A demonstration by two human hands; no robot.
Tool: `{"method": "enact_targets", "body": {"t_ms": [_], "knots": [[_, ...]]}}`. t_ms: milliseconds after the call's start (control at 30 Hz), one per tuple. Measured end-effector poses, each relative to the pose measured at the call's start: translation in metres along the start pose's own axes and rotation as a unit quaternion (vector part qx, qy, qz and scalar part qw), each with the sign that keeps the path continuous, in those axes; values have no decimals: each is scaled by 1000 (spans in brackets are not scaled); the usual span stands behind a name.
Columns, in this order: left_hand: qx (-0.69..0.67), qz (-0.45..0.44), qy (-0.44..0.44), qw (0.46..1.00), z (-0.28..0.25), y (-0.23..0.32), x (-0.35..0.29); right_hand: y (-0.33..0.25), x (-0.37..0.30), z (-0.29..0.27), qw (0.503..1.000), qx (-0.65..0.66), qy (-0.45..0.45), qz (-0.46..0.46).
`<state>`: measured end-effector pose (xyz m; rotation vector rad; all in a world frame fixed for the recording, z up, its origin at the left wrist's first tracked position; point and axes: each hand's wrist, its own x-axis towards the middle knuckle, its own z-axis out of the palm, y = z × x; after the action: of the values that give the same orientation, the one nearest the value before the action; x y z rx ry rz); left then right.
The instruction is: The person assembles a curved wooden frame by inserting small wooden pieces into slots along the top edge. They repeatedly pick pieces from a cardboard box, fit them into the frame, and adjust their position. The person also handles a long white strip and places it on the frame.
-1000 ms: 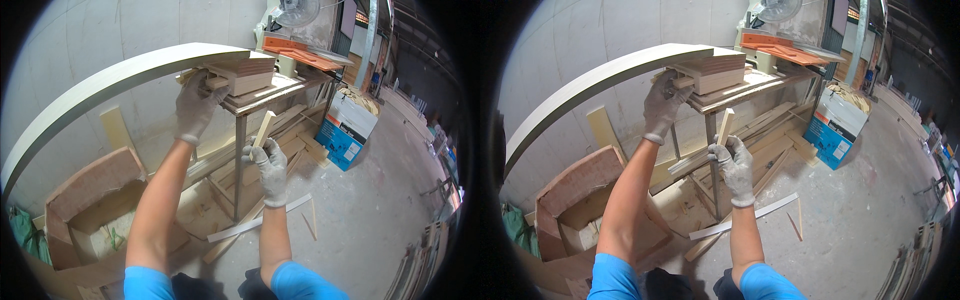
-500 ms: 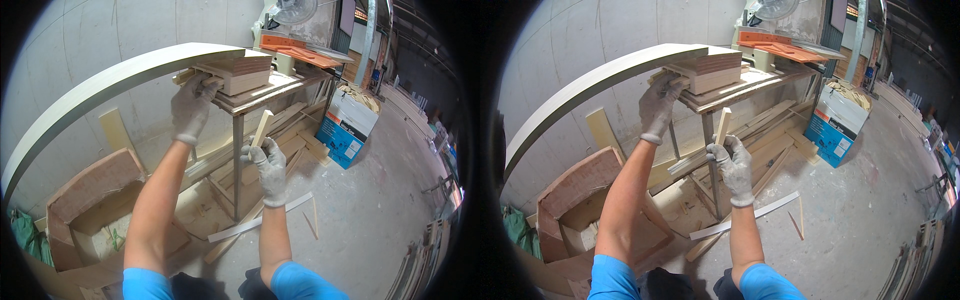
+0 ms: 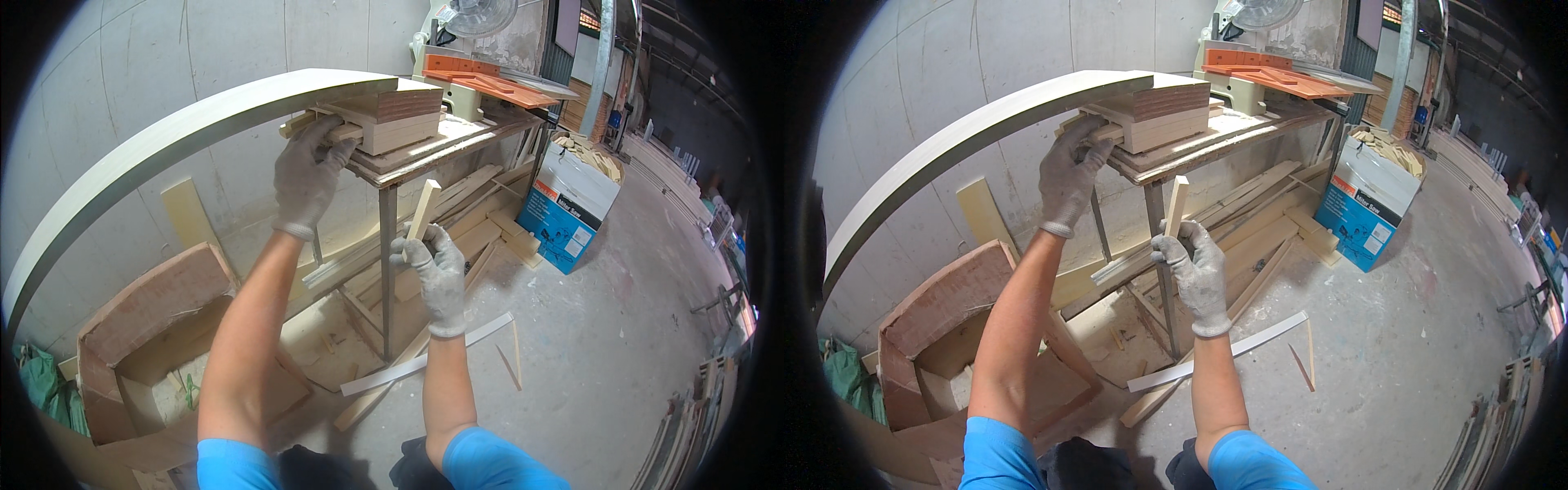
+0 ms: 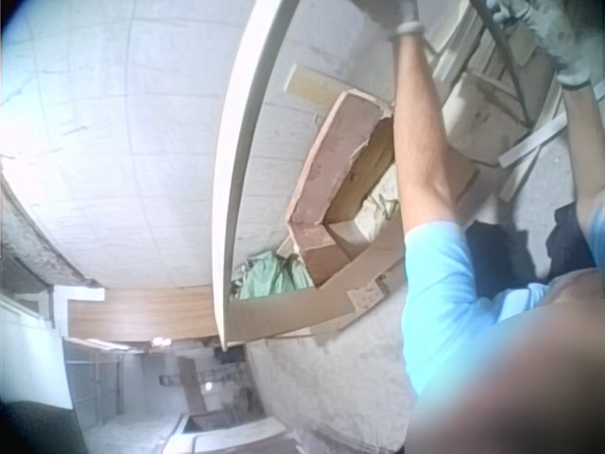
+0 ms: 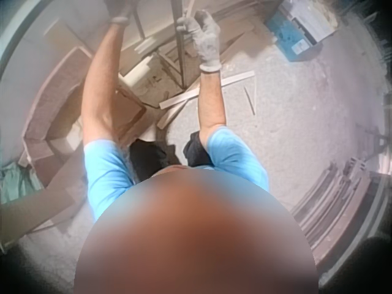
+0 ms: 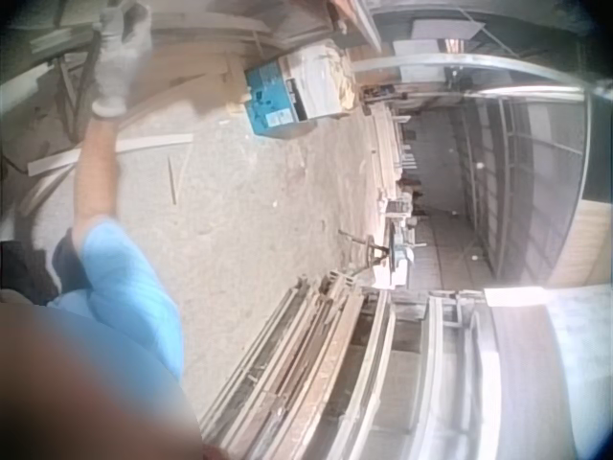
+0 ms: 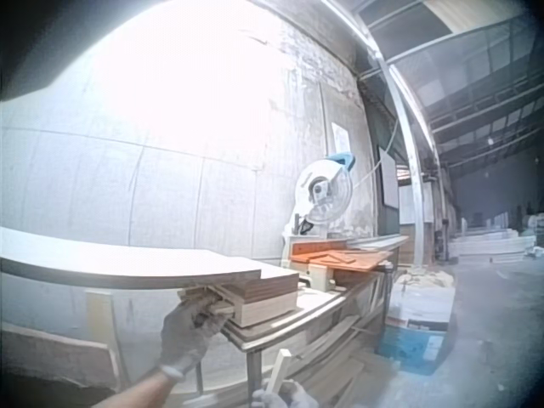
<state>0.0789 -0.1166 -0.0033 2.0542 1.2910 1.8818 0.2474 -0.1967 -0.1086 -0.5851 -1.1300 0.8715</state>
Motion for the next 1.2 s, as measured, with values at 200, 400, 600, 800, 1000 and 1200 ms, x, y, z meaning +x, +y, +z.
{"method": "enact_targets", "body": {"t_ms": [200, 400, 600, 800, 1000, 1200], "knots": [[45, 47, -39, 997, -6, -3, 6, 3, 1, 2, 1000, 3, 3, -1], [39, 81, -53, 995, -5, -8, 7, 2, 1, 7, 1000, -11, 4, 15], [70, 85, -69, 991, -8, -6, 7, 2, 1, 10, 1000, -10, -6, 15], [25, 17, -36, 999, -7, -4, 8, 4, 2, 7, 1000, -23, -7, 12], [0, 82, -28, 996, -3, -16, 13, 8, 2, 7, 1000, -19, -16, 17], [37, 121, -57, 990, -11, -25, 13, 12, 1, 14, 999, 8, -31, 39]]}}
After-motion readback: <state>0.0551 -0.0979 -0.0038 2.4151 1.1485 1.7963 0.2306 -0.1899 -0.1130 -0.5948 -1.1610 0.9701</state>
